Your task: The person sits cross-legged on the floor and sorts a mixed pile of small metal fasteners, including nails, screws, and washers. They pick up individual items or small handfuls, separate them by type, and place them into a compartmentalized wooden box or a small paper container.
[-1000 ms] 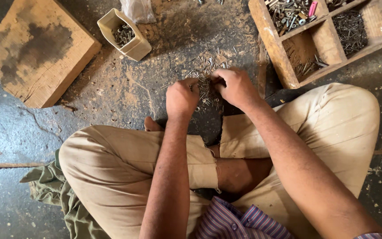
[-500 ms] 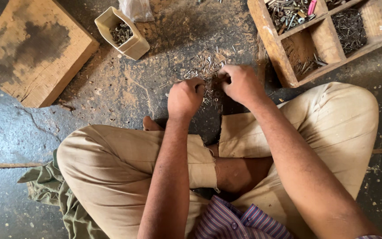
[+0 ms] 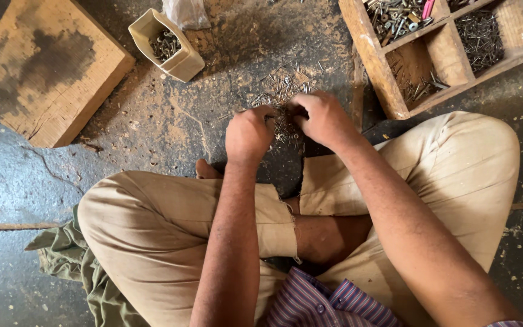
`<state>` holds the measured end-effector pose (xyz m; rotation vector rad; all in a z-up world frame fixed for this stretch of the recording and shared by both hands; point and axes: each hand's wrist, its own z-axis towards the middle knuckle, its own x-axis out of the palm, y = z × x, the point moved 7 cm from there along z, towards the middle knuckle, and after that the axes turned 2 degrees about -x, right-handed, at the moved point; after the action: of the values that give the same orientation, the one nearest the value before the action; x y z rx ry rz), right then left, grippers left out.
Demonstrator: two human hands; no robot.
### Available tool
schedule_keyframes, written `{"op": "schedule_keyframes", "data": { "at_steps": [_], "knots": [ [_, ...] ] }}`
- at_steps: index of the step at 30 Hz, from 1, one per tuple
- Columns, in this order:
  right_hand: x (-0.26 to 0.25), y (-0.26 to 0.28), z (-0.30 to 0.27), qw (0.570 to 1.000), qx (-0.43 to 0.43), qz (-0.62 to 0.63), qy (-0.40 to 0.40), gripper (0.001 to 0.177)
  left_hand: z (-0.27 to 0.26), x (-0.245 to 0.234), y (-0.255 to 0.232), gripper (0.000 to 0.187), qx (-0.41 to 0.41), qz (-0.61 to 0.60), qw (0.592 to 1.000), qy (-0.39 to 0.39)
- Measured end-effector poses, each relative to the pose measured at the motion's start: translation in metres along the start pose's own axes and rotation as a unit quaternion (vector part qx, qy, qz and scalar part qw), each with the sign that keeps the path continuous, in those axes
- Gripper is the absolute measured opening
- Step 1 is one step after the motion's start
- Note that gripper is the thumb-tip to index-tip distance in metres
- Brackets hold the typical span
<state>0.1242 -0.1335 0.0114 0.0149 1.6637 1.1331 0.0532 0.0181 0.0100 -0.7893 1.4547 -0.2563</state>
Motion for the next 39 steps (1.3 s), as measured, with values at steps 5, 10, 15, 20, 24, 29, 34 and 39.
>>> {"op": "schedule_keyframes", "data": {
  "at_steps": [5, 10, 15, 20, 24, 29, 34, 39],
  "knots": [
    [0.013, 0.000, -0.003, 1.000, -0.010, -0.001, 0.022, 0.013, 0.001, 0.004, 0.004, 0.008, 0.009, -0.025, 1.000, -0.004],
    [0.022, -0.012, -0.004, 0.999, 0.037, 0.000, 0.031, 0.019, 0.010, 0.003, 0.025, 0.011, -0.071, -0.134, 0.988, 0.031],
    [0.014, -0.037, 0.000, 0.969, 0.111, 0.220, 0.016, 0.019, 0.006, 0.019, 0.048, 0.019, -0.204, -0.411, 0.883, 0.096],
    [0.009, -0.050, -0.007, 0.717, 0.181, 0.673, 0.001, 0.019, 0.004, 0.031, 0.043, 0.019, -0.200, -0.636, 0.735, 0.123],
    [-0.001, -0.044, -0.008, 0.636, 0.171, 0.752, -0.014, 0.025, 0.009, 0.027, 0.038, 0.025, -0.104, -0.419, 0.899, 0.069],
    [-0.022, -0.049, -0.013, 0.579, 0.192, 0.789, -0.072, 0.018, -0.004, 0.018, 0.002, 0.017, 0.111, -0.079, 0.990, 0.022],
    [-0.037, -0.052, -0.020, 0.586, 0.178, 0.784, -0.103, 0.015, -0.008, 0.017, -0.007, 0.011, 0.110, 0.039, 0.993, 0.025],
    [-0.044, -0.049, -0.025, 0.612, 0.188, 0.760, -0.114, 0.013, -0.011, 0.018, 0.000, 0.017, 0.074, 0.023, 0.995, 0.061]
  ]
}}
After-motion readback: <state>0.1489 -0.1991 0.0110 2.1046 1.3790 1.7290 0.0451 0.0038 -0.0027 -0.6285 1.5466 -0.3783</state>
